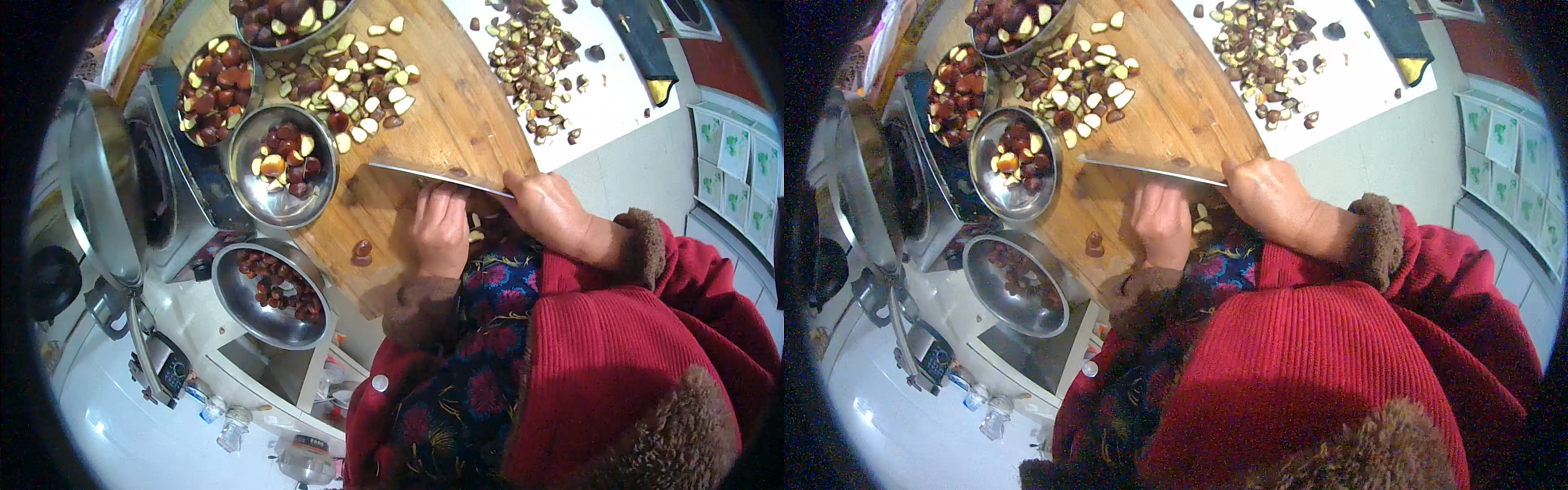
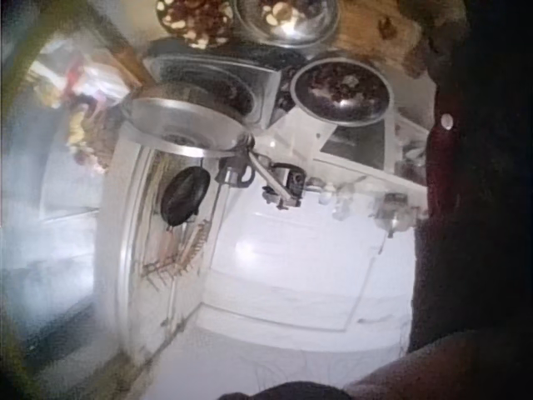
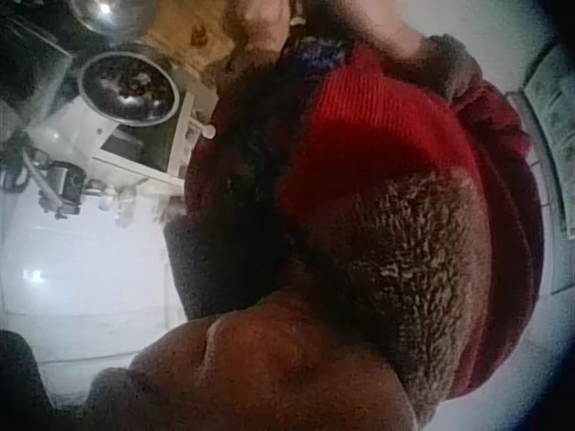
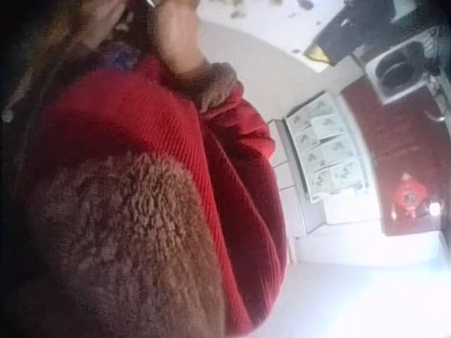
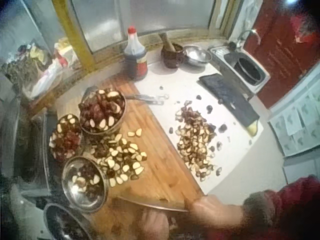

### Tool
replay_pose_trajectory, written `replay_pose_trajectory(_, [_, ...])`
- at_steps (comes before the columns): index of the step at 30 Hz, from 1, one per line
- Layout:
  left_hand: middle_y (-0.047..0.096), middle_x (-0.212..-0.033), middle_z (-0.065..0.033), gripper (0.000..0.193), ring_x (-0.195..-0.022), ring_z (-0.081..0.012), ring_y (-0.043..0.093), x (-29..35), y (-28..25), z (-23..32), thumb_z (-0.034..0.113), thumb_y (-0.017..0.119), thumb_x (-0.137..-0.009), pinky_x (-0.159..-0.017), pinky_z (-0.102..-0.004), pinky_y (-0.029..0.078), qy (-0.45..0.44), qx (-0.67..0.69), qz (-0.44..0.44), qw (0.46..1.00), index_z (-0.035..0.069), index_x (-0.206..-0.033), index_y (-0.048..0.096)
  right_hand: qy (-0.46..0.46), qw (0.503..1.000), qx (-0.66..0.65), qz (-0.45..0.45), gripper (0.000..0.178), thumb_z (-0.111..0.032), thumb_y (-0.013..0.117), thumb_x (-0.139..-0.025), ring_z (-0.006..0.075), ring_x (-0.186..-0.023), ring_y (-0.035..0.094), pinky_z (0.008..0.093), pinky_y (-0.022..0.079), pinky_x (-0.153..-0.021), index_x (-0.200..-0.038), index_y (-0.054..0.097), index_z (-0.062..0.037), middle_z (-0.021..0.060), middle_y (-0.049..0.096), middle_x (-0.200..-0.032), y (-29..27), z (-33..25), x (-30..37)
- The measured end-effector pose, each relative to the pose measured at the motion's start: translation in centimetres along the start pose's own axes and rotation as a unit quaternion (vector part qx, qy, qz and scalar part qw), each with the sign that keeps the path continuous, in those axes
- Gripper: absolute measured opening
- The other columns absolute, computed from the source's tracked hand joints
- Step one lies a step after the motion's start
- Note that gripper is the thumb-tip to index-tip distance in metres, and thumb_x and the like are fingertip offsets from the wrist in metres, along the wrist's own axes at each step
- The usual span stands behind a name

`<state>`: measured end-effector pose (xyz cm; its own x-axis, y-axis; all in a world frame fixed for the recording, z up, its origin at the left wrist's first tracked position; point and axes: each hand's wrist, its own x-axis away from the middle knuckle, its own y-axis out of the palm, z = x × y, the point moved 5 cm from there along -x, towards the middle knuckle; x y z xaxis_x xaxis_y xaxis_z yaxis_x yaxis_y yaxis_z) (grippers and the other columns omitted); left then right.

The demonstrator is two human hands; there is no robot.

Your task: The person uses a knife to split chestnuts on a wooden cutting board, then removes the shells and places the kernels into a metal bowl. The person repeats this process for multiple chestnuts throughout the clip.

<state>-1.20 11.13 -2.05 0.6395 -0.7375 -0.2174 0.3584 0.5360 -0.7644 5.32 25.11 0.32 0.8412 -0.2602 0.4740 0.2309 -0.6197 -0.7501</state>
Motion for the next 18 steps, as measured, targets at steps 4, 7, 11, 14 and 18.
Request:
replay_pose_trajectory(4, [0.064,-0.105,-0.0070,0.026,-0.098,-0.0308,0.062,-0.3,-0.6,-0.3,0.002,0.065,-0.078,-0.088,-0.0385,0.052,0.000,-0.029,-0.002,1.000,0.006,-0.104,0.070,-0.016,1.000,0.008,0.005,0.020,-0.018,0.062,-0.086,0.0396,-0.070,0.069,0.0476,0.056,-0.064,-0.081,0.067,0.0006,0.0223,0.067,-0.071,-0.5,-0.5,-0.2])
replay_pose_trajectory(7, [0.065,-0.105,-0.0068,0.026,-0.099,-0.0302,0.062,-0.4,-0.5,-0.1,0.002,0.064,-0.078,-0.087,-0.0378,0.053,0.013,-0.042,-0.017,0.999,0.006,-0.103,0.070,-0.006,0.999,0.036,-0.009,0.019,-0.017,0.063,-0.084,0.0392,-0.071,0.069,0.0471,0.057,-0.065,-0.080,0.069,0.0006,0.0219,0.067,-0.072,-1.7,-0.5,1.1])
replay_pose_trajectory(11, [0.065,-0.106,-0.0061,0.025,-0.099,-0.0289,0.062,-0.1,0.3,0.9,0.002,0.063,-0.078,-0.085,-0.0366,0.053,0.054,-0.037,-0.025,0.998,0.006,-0.102,0.070,0.005,0.994,0.090,-0.056,0.019,-0.017,0.064,-0.081,0.0394,-0.072,0.070,0.0471,0.057,-0.066,-0.078,0.072,0.0006,0.0221,0.068,-0.072,-2.2,0.7,2.3])
replay_pose_trajectory(14, [0.065,-0.107,-0.0052,0.025,-0.098,-0.0285,0.062,-0.5,0.5,1.2,0.003,0.062,-0.077,-0.082,-0.0354,0.054,0.069,0.001,0.013,0.997,0.006,-0.100,0.071,0.020,0.995,0.081,-0.055,0.033,-0.029,0.064,-0.092,0.0433,-0.067,0.066,0.0502,0.053,-0.062,-0.081,0.064,0.0018,0.0242,0.064,-0.068,-1.6,1.8,2.4])
replay_pose_trajectory(18, [0.063,-0.096,-0.0057,0.017,-0.093,-0.0272,0.062,-0.3,1.7,1.2,0.005,0.062,-0.078,-0.078,-0.0336,0.054,0.045,0.000,-0.014,0.999,0.005,-0.094,0.070,0.038,0.998,0.051,-0.029,0.017,-0.016,0.063,-0.081,0.0386,-0.072,0.070,0.0477,0.057,-0.065,-0.079,0.070,0.0003,0.0234,0.067,-0.072,-1.6,1.9,1.4])
